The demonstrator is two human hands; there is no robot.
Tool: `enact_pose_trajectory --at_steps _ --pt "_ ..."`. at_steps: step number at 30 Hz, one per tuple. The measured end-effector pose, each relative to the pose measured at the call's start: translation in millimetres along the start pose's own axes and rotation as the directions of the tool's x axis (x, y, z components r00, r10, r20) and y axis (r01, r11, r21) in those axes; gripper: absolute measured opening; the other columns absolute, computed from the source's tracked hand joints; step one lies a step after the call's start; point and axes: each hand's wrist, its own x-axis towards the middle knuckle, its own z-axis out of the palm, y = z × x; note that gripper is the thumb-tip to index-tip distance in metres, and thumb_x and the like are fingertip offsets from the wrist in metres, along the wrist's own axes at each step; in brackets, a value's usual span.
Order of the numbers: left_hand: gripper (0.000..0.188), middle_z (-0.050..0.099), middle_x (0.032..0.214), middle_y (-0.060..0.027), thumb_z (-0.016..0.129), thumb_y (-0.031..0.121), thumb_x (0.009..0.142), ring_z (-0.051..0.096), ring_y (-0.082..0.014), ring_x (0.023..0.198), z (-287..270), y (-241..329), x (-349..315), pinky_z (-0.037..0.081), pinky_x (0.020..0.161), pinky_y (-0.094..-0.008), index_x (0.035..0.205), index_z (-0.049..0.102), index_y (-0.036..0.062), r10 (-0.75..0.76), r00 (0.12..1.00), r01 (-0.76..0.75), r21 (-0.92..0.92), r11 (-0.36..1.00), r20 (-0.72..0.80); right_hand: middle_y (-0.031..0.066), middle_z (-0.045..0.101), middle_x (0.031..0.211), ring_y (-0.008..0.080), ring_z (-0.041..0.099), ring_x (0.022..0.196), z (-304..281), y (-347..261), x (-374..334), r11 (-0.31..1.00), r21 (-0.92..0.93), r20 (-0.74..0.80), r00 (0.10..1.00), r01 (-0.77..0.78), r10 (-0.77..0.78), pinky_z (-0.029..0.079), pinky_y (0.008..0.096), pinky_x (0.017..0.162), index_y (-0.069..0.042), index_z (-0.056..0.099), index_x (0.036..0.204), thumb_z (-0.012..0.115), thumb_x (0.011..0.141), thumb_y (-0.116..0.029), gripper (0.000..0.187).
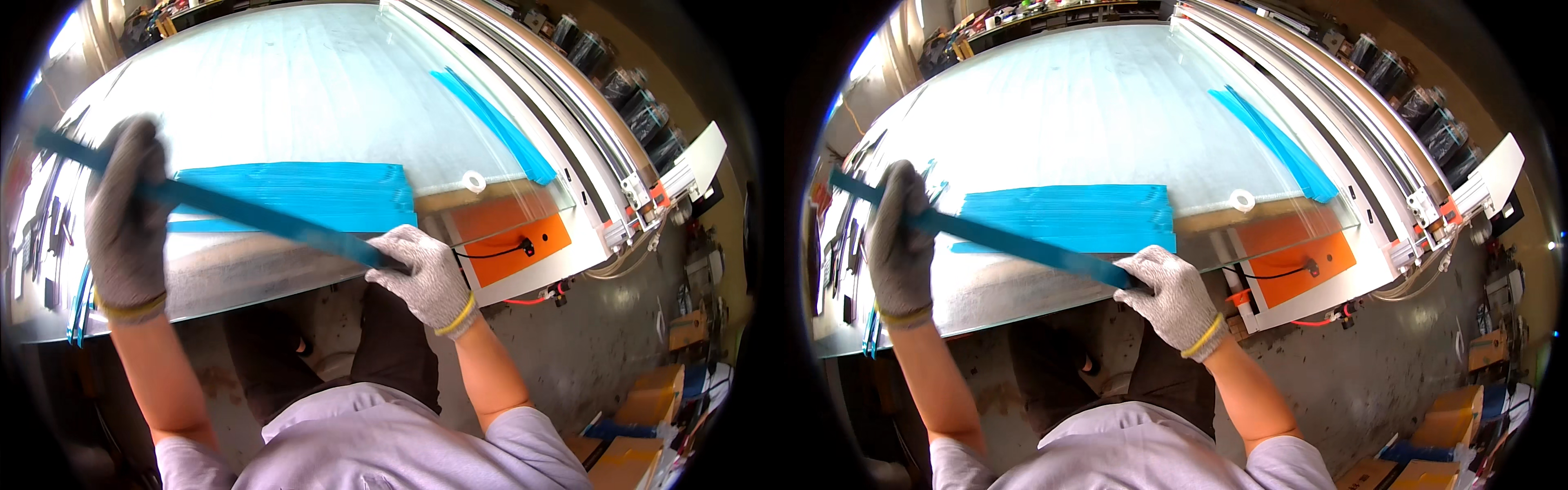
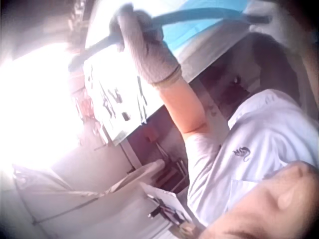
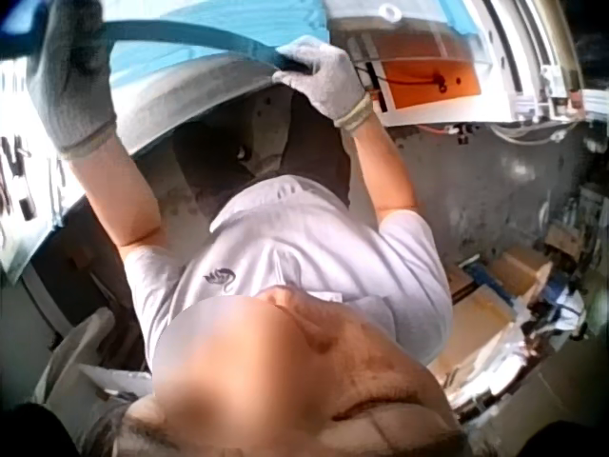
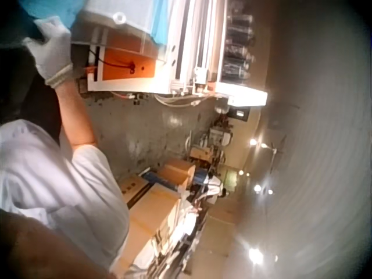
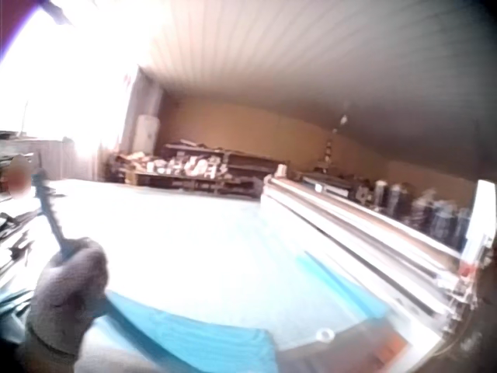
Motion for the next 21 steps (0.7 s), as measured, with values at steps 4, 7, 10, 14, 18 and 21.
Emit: enact_pose_trajectory --at_steps 4,7,10,14,18,21 --pt "0.044 0.062 0.121 -0.012 0.049 -0.005 0.102 0.059 -0.0103 0.094 -145.9 -59.5 -58.9 0.05 0.077 -0.0211 0.143 0.057 0.0071 0.043 0.979 0.059 0.477 0.877 -0.199 0.0111 0.061 0.101 0.0302 0.061 0.096 -8.1 2.2 -18.6 0.861 -0.492 0.03 0.991 0.13 -0.132 0.05 0.0424 0.088 -0.006 0.067 0.113 0.076 0.08 -0.015 0.036" --pt "0.042 0.063 0.134 -0.0171 0.053 0.001 0.102 0.062 -0.0204 0.114 -122.3 -62.3 -50.4 0.05 0.101 -0.0336 0.144 0.055 0.0032 0.106 0.681 0.378 0.471 0.797 -0.724 0.0109 0.059 0.1 0.0279 0.059 0.092 2.9 -0.8 -19.7 0.595 -0.791 0.1 0.989 0.143 -0.105 0.049 0.0415 0.083 -0.003 0.064 0.117 0.068 0.085 -0.017 0.035" --pt "0.034 0.065 0.128 -0.0173 0.053 0.01 0.101 0.062 -0.0281 0.12 -36.1 -45.1 -49.5 0.047 0.107 -0.0382 0.133 0.061 -0.0007 0.002 0.996 0.071 0.8 0.596 -0.09 0.0111 0.056 0.097 0.0252 0.056 0.088 16.2 -8.3 -12.9 0.436 -0.875 0.133 0.97 0.211 -0.204 0.047 0.0391 0.078 0.0 0.062 0.118 0.063 0.086 -0.017 0.037" --pt "0.027 0.07 0.117 -0.015 0.067 0.026 0.092 0.063 -0.0336 0.114 69.0 -37.2 -34.7 0.051 0.097 -0.04 0.11 0.072 0.0062 -0.268 0.735 -0.224 0.596 0.771 0.623 0.0112 0.055 0.094 0.0245 0.054 0.083 26.9 -22.8 -6.7 0.368 -0.897 0.134 0.944 0.245 -0.302 0.046 0.038 0.075 0.004 0.064 0.115 0.062 0.085 -0.013 0.035" --pt "0.027 0.073 0.098 -0.0173 0.065 0.028 0.094 0.07 -0.0342 0.094 102.7 -45.2 -16.4 0.055 0.085 -0.0436 0.104 0.073 0.0047 -0.568 0.391 -0.094 0.645 0.758 0.724 0.0108 0.053 0.09 0.0243 0.053 0.081 33.8 -24.2 -0.8 0.35 -0.908 0.101 0.931 0.23 -0.35 0.045 0.0377 0.073 0.006 0.065 0.11 0.062 0.085 -0.011 0.03" --pt "0.03 0.072 0.087 -0.0196 0.064 0.031 0.094 0.07 -0.0384 0.081 109.3 -58.1 -20.8 0.056 0.078 -0.0478 0.104 0.072 0.0031 -0.505 0.444 -0.157 0.618 0.77 0.741 0.011 0.053 0.091 0.0252 0.053 0.082 35.9 -16.6 1.7 0.373 -0.905 0.076 0.939 0.206 -0.336 0.045 0.0385 0.075 0.005 0.065 0.112 0.062 0.085 -0.011 0.031"
